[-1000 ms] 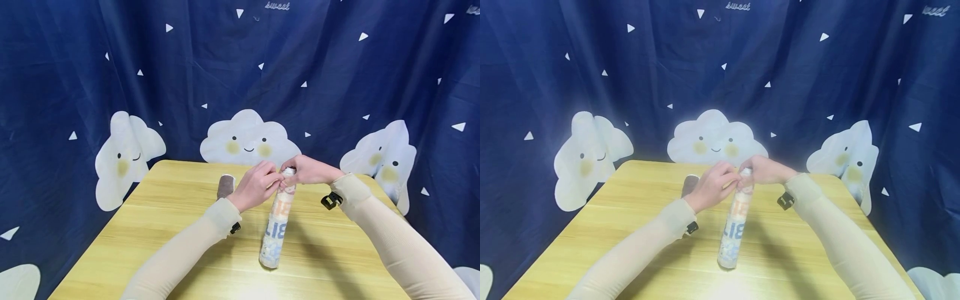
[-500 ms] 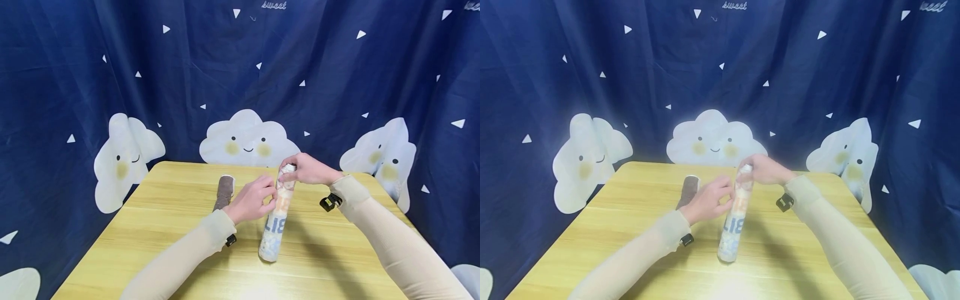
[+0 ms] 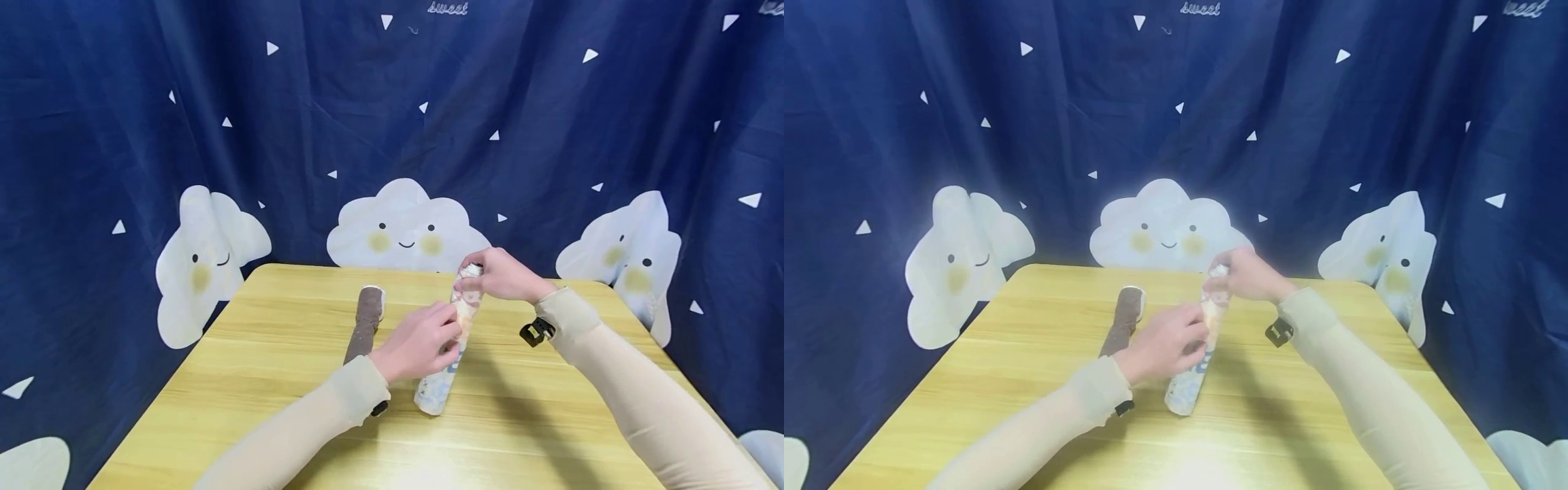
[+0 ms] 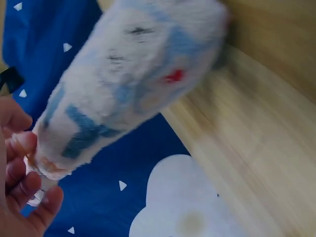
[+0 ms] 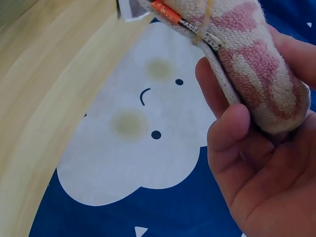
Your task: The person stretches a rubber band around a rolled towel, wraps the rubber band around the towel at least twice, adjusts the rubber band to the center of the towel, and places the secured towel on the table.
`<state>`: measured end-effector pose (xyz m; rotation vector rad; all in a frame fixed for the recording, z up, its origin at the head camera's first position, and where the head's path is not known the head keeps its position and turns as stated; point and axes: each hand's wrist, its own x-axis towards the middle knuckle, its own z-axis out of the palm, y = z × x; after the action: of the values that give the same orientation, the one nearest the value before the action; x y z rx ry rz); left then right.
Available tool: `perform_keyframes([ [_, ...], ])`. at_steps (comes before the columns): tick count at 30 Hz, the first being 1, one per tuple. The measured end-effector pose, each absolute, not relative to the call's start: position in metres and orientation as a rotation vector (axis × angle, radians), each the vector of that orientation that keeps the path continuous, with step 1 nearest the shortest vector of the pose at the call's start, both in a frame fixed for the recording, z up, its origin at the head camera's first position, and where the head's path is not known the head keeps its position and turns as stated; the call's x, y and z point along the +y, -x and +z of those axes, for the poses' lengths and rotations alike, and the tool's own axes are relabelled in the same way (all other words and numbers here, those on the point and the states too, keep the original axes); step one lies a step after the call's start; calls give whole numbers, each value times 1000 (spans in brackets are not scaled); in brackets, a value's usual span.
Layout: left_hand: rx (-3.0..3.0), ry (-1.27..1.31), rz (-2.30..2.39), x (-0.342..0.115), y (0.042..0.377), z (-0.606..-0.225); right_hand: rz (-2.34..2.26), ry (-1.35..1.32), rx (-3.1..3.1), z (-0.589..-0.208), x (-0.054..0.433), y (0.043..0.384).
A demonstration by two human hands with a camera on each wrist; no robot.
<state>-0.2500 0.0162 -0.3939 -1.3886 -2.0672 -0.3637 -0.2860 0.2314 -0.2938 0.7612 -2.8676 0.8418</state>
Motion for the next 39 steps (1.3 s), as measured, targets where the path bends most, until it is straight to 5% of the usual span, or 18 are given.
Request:
perform_keyframes([
  [9, -2108, 1095, -652, 15, 264, -383, 872, -771, -2889, -295, 229, 278],
  [22, -2059, 1040, -697, 18, 273, -386, 873, -743, -2857, -294, 226, 271],
  [39, -2388, 1356, -978, 13, 256, -405, 862, -677, -2814, -293, 223, 268],
])
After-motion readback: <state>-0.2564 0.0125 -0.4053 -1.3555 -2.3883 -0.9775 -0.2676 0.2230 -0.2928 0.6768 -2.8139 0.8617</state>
